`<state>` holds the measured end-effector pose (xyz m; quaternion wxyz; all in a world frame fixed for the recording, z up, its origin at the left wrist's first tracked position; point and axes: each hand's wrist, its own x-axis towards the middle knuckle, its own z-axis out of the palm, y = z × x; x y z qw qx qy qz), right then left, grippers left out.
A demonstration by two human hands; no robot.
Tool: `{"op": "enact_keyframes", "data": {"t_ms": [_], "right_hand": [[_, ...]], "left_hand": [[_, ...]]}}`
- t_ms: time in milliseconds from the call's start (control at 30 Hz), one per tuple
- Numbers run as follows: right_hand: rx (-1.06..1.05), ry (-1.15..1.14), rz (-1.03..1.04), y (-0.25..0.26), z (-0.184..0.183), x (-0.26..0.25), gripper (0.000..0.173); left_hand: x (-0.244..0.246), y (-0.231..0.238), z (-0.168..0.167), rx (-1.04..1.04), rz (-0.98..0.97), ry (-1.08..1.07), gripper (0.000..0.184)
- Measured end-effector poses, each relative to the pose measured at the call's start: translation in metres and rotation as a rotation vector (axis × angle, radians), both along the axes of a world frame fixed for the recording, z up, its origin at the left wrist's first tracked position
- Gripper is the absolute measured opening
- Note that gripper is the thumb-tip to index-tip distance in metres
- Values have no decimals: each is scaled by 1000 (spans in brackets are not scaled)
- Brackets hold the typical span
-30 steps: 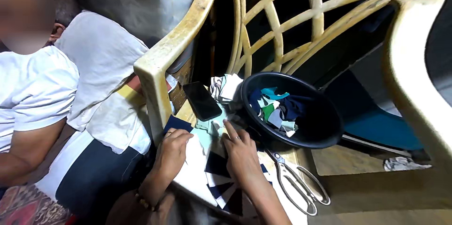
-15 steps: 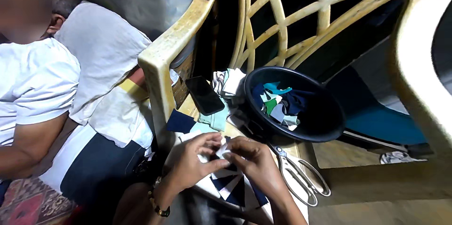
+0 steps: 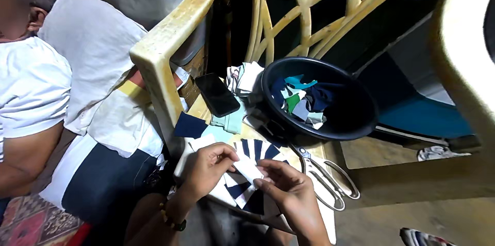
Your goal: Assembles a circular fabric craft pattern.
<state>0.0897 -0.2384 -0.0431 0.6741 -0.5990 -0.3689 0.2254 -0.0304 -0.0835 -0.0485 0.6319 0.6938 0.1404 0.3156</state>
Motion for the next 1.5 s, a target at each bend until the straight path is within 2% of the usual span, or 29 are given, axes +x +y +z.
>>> {"op": "enact_keyframes", "data": {"t_ms": [133, 300, 467, 533, 633, 700, 800, 933, 1100, 1200, 1300, 1433, 1500], "right_hand": [[-3, -1, -52, -2, -2, 1, 38], [-12, -53, -113, -3, -3, 0, 29], [131, -186, -129, -5, -6, -1, 24], [185, -241, -112, -5, -7, 0, 26], [208, -236, -131, -5, -7, 0, 20], [204, -185, -166, -4, -7, -1, 19], [181, -138, -182, -4, -8, -2, 27], [126, -142, -193, -3, -14, -6, 31], [14, -146, -87, -4, -20, -5, 34], [-73, -147, -26, -3, -19, -4, 24], [-62, -193, -53, 1, -20, -3, 15], [-108, -290, -158, 9, -21, -2, 19], [-160, -317, -198, 12, -20, -2, 27]], "left_hand": [[1, -1, 3, -8, -1, 17, 12], [-1, 0, 8, -77, -28, 8, 21], [-7, 5, 6, -85, -114, -75, 29], [-7, 6, 5, -64, -132, -104, 26], [-6, 4, 3, -24, -104, -142, 13], [-6, 3, 0, 8, -92, -156, 16], [-7, 4, 1, 22, -114, -136, 19], [-10, 7, 4, 39, -123, -63, 14], [-12, 8, 8, 66, -133, 115, 23], [-8, 11, 8, 47, -66, 156, 23], [-3, 12, 5, 106, 40, 160, 12], [9, 11, 5, 157, 146, 202, 13], [15, 12, 7, 169, 165, 213, 15]]}}
